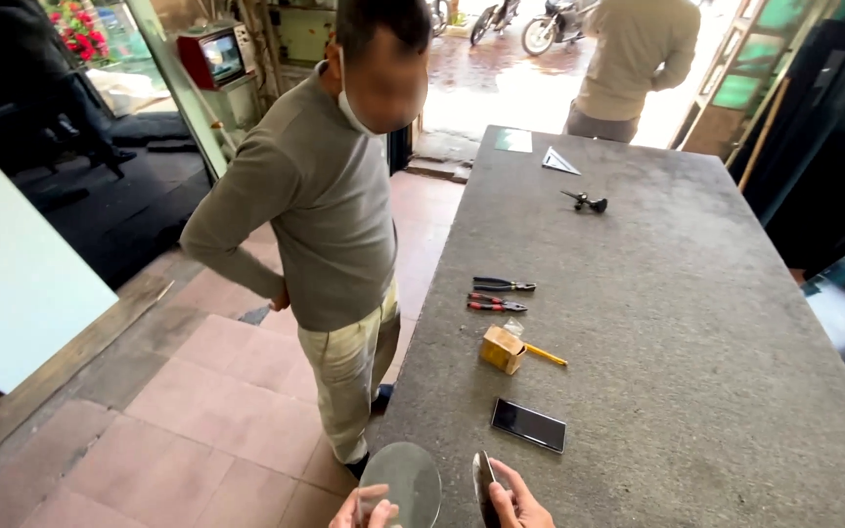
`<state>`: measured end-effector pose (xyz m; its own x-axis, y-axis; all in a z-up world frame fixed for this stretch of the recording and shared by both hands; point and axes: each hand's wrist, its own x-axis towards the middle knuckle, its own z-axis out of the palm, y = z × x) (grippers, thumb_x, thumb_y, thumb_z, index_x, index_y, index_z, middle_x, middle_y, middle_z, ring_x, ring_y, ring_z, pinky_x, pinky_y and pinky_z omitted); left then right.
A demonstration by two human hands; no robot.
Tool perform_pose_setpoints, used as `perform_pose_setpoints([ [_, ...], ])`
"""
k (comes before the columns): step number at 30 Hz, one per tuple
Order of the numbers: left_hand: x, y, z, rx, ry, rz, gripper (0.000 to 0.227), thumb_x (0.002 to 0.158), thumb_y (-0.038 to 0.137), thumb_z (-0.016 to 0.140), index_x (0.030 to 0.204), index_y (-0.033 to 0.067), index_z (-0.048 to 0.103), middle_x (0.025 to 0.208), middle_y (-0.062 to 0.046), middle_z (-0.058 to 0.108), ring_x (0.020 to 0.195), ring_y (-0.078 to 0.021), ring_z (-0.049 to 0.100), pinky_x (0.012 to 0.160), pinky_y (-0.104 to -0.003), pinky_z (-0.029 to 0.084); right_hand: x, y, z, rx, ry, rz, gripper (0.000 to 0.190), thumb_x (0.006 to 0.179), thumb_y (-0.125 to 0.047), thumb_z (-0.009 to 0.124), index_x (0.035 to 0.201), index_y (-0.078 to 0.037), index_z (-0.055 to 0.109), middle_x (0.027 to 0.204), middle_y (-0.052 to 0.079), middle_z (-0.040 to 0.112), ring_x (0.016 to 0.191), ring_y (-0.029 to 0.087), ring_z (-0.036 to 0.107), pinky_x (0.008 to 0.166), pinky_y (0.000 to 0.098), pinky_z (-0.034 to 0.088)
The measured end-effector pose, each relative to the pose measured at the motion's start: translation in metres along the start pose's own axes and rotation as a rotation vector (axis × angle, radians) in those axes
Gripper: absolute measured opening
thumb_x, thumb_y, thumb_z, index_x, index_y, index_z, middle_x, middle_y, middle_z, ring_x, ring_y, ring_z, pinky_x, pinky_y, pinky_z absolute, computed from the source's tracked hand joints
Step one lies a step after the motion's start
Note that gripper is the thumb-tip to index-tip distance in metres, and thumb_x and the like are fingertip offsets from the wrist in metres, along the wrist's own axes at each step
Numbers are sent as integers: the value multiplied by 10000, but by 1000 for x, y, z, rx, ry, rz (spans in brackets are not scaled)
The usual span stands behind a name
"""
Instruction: Sanding the edges of a circular glass plate using a handheld sanding stone and wiping it clean with a cloth.
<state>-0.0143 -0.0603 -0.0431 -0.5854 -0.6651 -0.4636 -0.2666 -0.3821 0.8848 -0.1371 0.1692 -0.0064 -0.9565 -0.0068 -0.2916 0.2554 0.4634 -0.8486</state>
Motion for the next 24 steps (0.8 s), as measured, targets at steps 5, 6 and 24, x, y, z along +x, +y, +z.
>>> perform_pose_setpoints([
  [5,-47,38,8,200,47,373,194,901,172,800,1060,159,910,769,-24,927,629,-100,854,648,-275,752,-40,-56,-12,-185,-184,-269,542,996,-524,558,1508,-415,698,836,-65,718,795,126,687,823,276,506],
  [6,-60,46,5,209,55,340,194,901,172,800,1060,159,910,769,-24,927,629,-100,854,648,-275,752,-52,-65,-10,-199,-203,-243,542,996,-524,558,1508,-415,698,836,-65,718,795,126,687,823,276,506],
  [24,-34,0,1,537,70,811,295,854,573,673,972,370,852,608,-12,691,500,-228,590,543,-404,516,-66,-73,37,-457,-135,-814,641,998,-657,588,1609,-465,558,1032,-18,632,983,198,688,743,363,563],
])
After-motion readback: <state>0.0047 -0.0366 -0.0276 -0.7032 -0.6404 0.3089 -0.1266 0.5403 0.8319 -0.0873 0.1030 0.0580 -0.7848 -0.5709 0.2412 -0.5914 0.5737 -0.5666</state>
